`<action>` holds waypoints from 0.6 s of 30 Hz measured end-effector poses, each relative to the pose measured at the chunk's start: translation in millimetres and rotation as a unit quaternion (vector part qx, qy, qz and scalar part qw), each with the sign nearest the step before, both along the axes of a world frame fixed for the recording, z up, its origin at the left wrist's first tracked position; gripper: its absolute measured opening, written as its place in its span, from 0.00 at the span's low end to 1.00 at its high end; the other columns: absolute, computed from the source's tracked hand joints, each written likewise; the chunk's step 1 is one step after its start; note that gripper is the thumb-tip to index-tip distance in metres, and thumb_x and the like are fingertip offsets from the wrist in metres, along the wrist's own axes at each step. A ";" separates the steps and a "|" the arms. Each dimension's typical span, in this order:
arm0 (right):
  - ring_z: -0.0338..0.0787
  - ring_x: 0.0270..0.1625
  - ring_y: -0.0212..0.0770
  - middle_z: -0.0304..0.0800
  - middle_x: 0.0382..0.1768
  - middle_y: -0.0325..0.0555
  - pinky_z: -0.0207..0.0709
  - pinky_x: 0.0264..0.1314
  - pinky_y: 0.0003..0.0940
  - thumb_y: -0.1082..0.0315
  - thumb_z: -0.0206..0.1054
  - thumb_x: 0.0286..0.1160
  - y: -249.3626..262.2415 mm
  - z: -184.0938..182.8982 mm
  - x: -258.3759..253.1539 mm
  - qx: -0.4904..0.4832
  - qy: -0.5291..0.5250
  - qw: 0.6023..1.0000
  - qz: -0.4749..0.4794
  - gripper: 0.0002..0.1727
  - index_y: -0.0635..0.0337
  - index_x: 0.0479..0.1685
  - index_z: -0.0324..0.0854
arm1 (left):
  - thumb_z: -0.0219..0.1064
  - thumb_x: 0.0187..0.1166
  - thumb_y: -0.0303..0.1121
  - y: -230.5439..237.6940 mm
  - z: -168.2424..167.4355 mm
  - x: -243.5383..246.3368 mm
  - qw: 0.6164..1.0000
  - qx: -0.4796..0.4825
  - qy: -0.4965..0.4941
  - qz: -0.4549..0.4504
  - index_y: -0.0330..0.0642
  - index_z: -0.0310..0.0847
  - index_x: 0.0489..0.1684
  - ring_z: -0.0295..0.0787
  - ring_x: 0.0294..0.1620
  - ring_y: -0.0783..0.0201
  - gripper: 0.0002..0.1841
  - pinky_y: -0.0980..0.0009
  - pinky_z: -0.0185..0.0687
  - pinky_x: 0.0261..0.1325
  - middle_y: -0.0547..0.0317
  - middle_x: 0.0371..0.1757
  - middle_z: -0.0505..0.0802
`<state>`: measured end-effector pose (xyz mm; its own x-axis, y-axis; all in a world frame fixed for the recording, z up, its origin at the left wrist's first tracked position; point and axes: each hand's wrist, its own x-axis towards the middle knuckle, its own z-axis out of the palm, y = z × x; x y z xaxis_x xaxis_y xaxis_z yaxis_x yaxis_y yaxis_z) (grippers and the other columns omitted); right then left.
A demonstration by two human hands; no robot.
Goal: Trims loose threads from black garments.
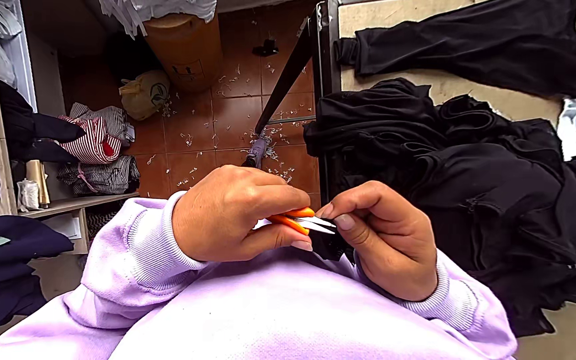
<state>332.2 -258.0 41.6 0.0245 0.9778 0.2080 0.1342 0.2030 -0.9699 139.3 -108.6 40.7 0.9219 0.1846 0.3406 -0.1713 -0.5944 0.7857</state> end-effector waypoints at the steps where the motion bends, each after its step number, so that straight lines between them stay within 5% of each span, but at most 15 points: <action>1: 0.85 0.45 0.16 0.86 0.42 0.27 0.80 0.50 0.12 0.69 0.58 0.89 0.1 -0.3 -0.1 0.000 0.000 1.000 0.000 0.05 0.56 0.49 0.79 | 0.67 0.82 0.42 -0.3 -1.1 0.2 1.000 -0.003 -0.002 0.000 0.34 0.91 0.43 0.86 0.34 0.70 0.17 0.74 0.79 0.36 0.58 0.31 0.92; 18: 0.85 0.46 0.17 0.85 0.42 0.30 0.81 0.51 0.13 0.67 0.56 0.91 4.9 -3.1 0.3 0.018 -0.039 0.999 0.003 0.06 0.56 0.49 0.77 | 0.66 0.83 0.40 3.7 -17.1 0.2 0.994 -0.105 -0.029 -0.031 0.29 0.90 0.44 0.85 0.36 0.75 0.17 0.78 0.80 0.38 0.57 0.33 0.92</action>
<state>332.5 -253.2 38.6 0.0002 0.9699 0.2434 0.2075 0.2381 -0.9488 139.5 -104.9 23.5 0.9140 0.2002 0.3529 -0.2505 -0.4056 0.8791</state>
